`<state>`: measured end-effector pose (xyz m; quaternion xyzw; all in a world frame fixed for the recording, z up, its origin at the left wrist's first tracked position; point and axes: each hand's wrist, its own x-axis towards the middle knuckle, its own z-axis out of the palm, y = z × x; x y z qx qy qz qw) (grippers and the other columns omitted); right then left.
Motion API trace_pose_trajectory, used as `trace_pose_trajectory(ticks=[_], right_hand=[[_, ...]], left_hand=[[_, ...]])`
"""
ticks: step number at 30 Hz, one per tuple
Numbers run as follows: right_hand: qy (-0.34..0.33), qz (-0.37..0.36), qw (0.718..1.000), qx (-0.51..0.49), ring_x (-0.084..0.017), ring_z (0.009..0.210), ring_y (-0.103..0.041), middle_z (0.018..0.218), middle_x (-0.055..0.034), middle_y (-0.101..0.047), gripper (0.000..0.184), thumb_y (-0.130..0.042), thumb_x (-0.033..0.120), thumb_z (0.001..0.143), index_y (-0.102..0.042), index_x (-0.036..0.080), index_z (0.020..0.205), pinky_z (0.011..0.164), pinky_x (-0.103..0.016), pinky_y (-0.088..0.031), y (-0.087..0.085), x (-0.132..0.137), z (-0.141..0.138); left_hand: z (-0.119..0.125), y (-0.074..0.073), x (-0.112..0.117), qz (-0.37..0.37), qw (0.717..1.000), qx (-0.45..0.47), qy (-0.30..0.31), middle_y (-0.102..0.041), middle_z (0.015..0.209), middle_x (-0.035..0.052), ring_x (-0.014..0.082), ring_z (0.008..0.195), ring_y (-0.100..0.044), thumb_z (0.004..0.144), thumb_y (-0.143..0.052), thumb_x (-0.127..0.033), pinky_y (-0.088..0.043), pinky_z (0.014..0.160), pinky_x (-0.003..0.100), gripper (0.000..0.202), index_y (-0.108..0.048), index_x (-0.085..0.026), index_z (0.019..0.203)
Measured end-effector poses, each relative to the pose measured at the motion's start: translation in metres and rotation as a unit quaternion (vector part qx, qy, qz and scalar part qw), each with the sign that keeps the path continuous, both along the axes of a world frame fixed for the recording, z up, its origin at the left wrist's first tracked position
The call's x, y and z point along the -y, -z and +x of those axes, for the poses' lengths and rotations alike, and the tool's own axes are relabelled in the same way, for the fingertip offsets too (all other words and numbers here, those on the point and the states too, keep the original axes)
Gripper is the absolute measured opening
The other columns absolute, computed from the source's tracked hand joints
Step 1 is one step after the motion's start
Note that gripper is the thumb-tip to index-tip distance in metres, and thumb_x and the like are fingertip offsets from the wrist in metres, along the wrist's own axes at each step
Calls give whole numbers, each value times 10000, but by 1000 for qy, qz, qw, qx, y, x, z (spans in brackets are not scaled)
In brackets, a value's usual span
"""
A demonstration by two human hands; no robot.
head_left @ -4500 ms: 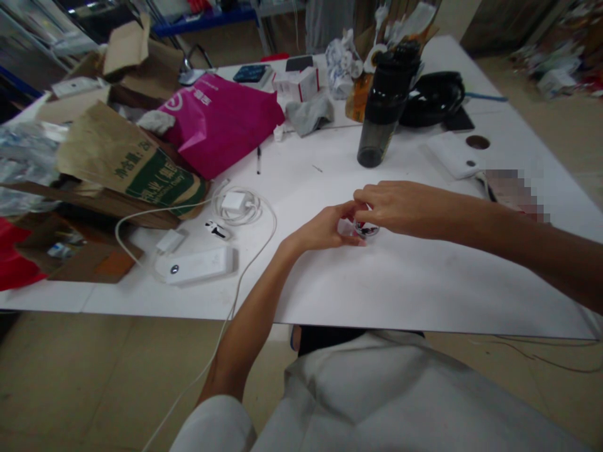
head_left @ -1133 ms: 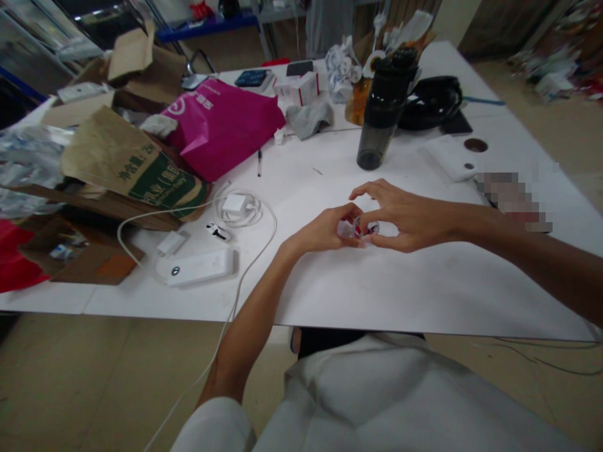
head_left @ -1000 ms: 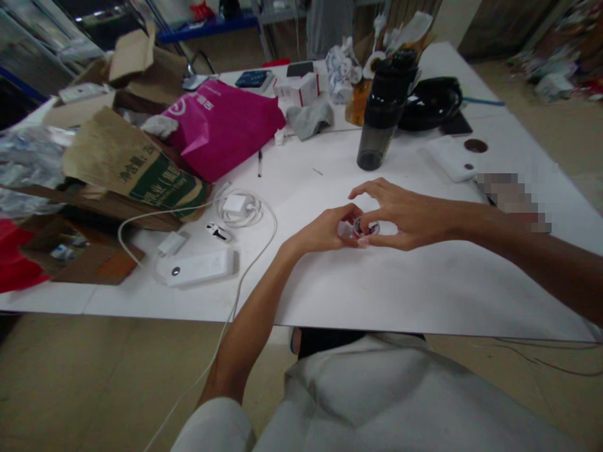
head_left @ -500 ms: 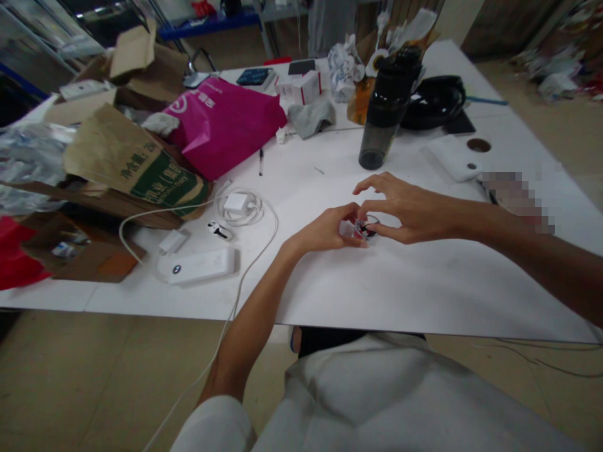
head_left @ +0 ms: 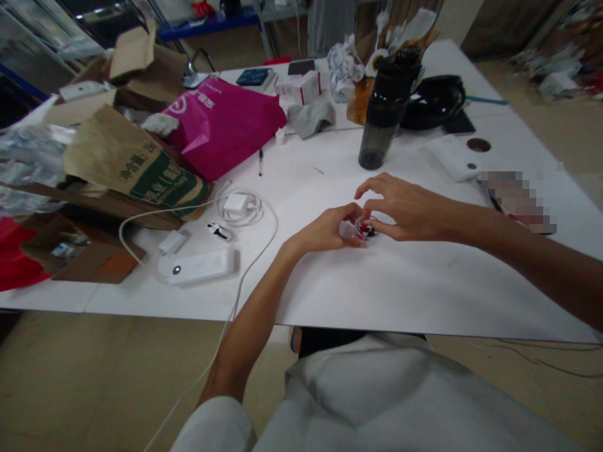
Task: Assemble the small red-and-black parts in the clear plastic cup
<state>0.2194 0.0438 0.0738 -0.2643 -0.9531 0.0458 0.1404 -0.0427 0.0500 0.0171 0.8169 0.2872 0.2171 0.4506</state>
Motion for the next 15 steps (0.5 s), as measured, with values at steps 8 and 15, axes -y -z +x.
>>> trace_pose_trajectory(ticks=[8, 15], right_hand=[[6, -7, 996, 87, -364, 1187, -690, 1322, -171, -791, 203, -661, 229, 1030, -859, 194, 1063, 997, -523, -587, -14, -2, -9], [18, 26, 993, 113, -368, 1200, -681, 1334, -178, -783, 174, -714, 168, 990, -871, 182, 1062, 992, -502, -583, -8, -5, -18]], left_hand=[[0, 1, -1, -1, 1000, -1, -2, -821, 1240, 88, 292, 1165, -760, 854, -986, -447, -567, 1115, 459, 544, -737, -216, 1280], [0, 1, 0, 9, 1000, -11, -10, -825, 1230, 111, 295, 1141, -767, 847, -1004, -443, -580, 1089, 462, 560, -747, -188, 1275]])
